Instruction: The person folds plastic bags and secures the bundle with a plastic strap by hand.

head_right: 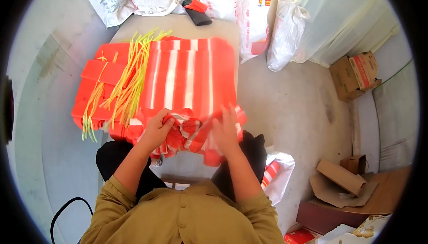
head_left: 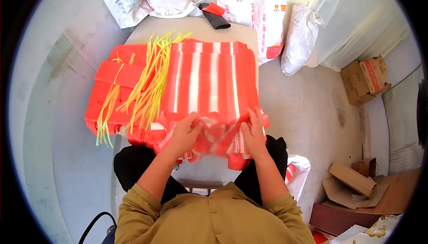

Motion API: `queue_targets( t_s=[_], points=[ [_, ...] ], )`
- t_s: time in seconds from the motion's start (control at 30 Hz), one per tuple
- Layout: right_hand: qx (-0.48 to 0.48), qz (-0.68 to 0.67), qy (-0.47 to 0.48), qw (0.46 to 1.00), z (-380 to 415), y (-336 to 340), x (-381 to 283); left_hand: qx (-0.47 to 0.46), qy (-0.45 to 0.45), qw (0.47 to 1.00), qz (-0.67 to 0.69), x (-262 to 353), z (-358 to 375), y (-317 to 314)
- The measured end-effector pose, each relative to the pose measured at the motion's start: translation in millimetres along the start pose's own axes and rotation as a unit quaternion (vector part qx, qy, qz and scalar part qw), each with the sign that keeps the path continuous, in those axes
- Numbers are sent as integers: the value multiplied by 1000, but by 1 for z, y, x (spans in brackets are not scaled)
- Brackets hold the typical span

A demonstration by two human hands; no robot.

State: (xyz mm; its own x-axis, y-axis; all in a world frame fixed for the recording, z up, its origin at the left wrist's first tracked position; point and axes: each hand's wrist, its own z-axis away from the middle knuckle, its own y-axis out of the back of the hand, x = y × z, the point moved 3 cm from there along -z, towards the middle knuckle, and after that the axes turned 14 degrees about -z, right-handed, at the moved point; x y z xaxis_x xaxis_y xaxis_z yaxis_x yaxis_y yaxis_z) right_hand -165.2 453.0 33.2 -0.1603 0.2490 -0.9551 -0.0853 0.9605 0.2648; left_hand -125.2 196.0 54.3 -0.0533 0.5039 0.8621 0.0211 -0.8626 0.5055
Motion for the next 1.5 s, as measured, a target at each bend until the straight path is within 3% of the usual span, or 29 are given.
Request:
queue_targets(
  t_s=[0.2, 0.37, 0.43, 0.57, 0.63, 0.67, 0.7, 0.93, 1.07, 1.2, 1.5],
  points=[
    [39, -150, -94, 983, -21, -10, 6, 3, 4, 998, 59, 2, 0, 1],
    [39, -255, -110, 960, 6, -7, -8, 0, 9, 998, 66, -7, -1, -2],
    [30, -232, -90, 968, 28, -2, -2, 2, 15, 998, 53, -2, 3, -3],
    [0, -177, -50, 983, 71, 15, 10, 22, -165, 974, -153, -7, 6, -10],
    [-23, -267, -149, 952, 79, 26, 11, 55, -276, 932, -226, 4, 10, -13],
    [-34, -310, -197, 929, 82, 28, 9, 49, -286, 927, -238, 3, 11, -16],
    [-10, -312, -179, 933, 80, 27, 4, 43, -295, 921, -251, -1, 12, -20],
    [-163, -170, -228, 945, 16, 11, -30, 48, -324, 901, -284, 2, 16, -24],
    [-252, -137, -185, 940, -28, -23, -28, 38, -318, 907, -274, 3, 15, -25],
    [-315, -262, -267, 872, -43, -38, -30, -1, -312, 906, -285, 3, 16, -23],
    [-409, -156, -143, 887, -42, -42, -32, 6, -301, 912, -279, -7, 15, -29]
  ],
)
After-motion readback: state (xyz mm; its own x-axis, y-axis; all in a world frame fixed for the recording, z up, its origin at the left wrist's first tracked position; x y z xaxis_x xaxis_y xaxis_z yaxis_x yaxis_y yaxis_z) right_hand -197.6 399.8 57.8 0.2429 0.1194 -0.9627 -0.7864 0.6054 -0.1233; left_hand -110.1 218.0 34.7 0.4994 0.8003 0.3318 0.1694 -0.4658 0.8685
